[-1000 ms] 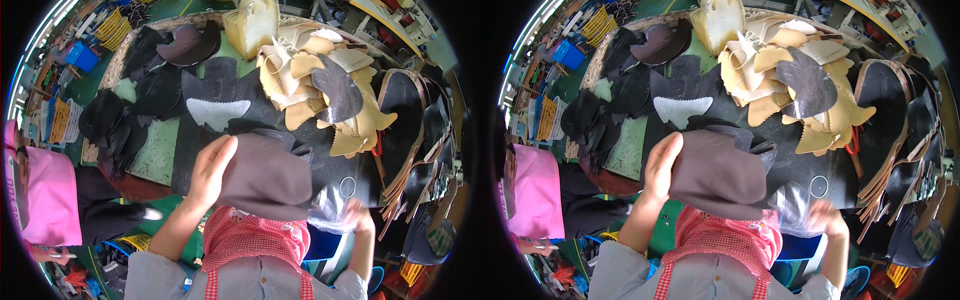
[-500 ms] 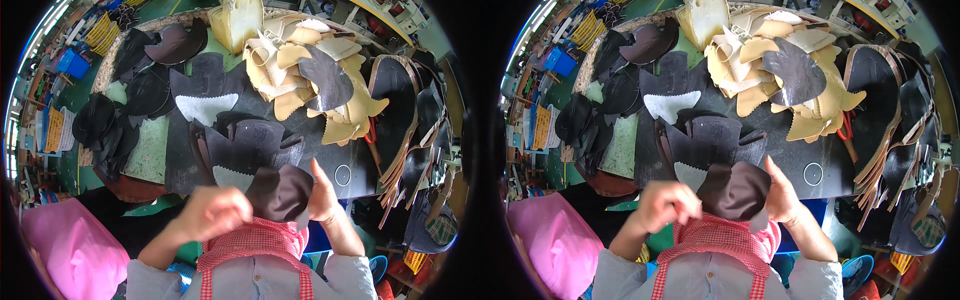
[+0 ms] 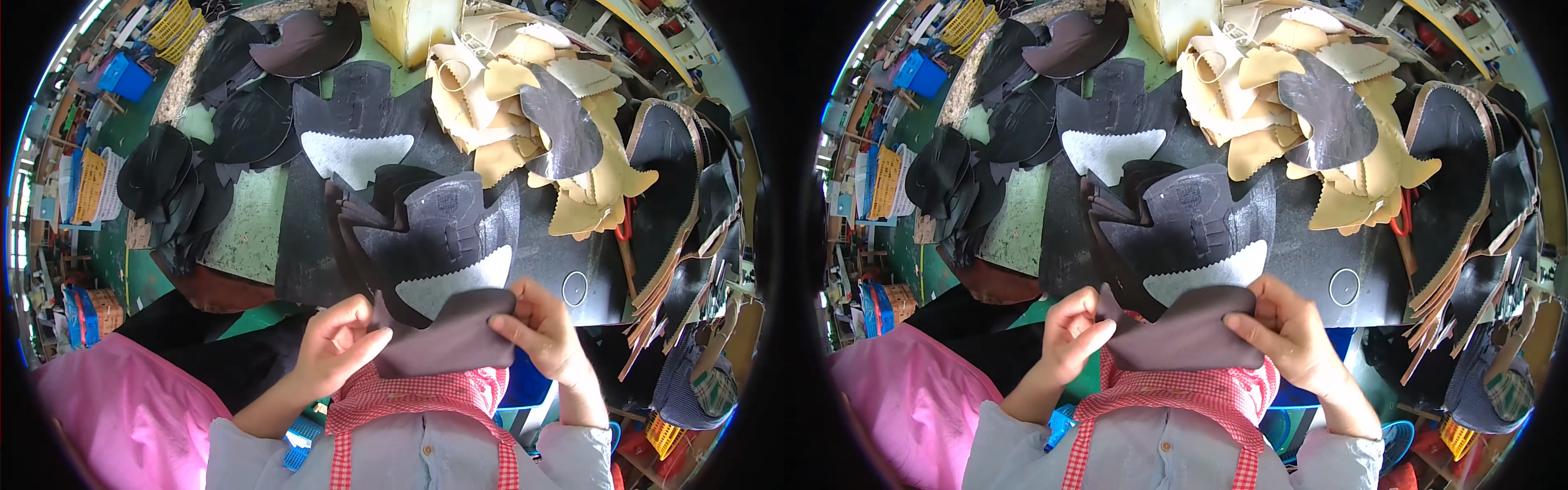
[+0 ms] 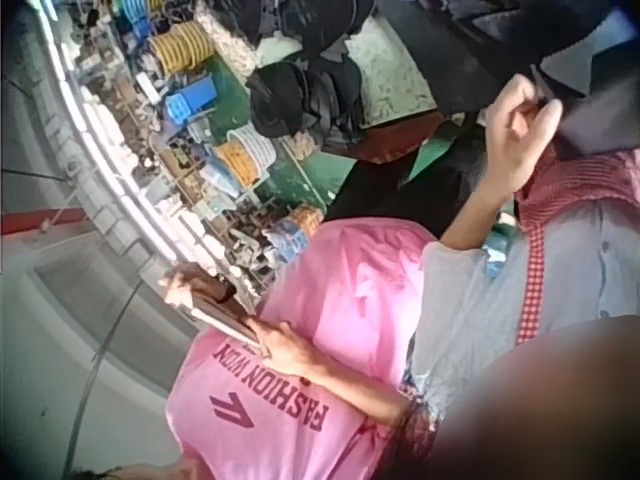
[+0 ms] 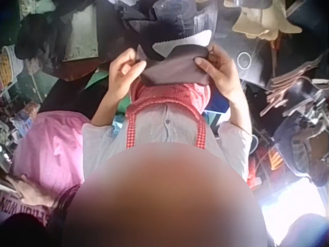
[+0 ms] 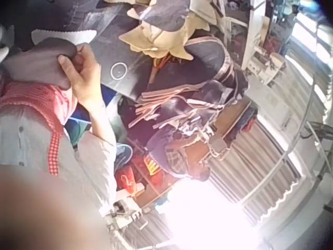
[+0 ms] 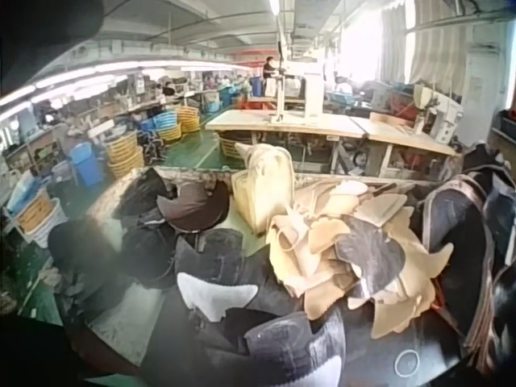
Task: Sorting and stacking various pre-cut leather and fabric shoe parts on a production workbench.
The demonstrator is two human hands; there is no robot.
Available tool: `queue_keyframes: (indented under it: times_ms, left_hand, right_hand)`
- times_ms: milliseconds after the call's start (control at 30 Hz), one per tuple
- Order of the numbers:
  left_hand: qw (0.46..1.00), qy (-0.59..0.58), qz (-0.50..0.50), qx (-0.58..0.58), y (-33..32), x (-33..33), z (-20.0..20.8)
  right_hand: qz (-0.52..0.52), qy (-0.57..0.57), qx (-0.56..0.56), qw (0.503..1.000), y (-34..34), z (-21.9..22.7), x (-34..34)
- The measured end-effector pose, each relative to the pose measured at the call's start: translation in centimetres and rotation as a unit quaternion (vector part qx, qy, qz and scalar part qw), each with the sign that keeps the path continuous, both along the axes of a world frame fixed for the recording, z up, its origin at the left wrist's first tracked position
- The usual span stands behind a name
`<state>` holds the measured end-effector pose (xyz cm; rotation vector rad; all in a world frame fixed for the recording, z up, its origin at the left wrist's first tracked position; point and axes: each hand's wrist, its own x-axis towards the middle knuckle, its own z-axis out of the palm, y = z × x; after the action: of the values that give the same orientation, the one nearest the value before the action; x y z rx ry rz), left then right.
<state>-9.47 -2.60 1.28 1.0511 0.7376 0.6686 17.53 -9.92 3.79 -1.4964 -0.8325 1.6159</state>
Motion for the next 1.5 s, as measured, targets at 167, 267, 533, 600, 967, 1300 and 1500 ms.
queue_keyframes:
  times_ms: [167,267,533,600,967,1300,1500]
  left_hand:
    - [0.990,0.079,0.101,0.066,-0.1,2.0,-1.4]
    - [0.963,0.190,0.117,0.151,1.8,2.6,-3.1]
    - [0.948,0.245,0.123,0.164,2.8,2.4,-4.1]
    - [0.947,0.244,0.125,0.165,2.8,2.5,-4.3]
    - [0.791,0.427,0.166,0.406,4.0,4.1,-3.4]
    - [0.716,0.368,-0.168,0.569,1.4,8.2,-4.5]
    - [0.673,0.352,-0.219,0.613,1.7,8.2,-4.0]
  right_hand:
    - [0.080,-0.327,0.203,0.919,5.5,-0.5,1.1]
    - [0.142,-0.438,0.301,0.835,8.6,-3.1,2.2]
    - [0.145,-0.462,0.359,0.798,10.5,-5.7,2.3]
    - [0.141,-0.455,0.370,0.798,10.6,-6.2,2.5]
    - [0.169,-0.452,0.325,0.813,12.0,-5.7,2.2]
    - [0.080,-0.195,0.147,0.966,10.1,-5.0,7.1]
    - [-0.002,-0.333,0.173,0.927,9.5,-5.9,6.1]
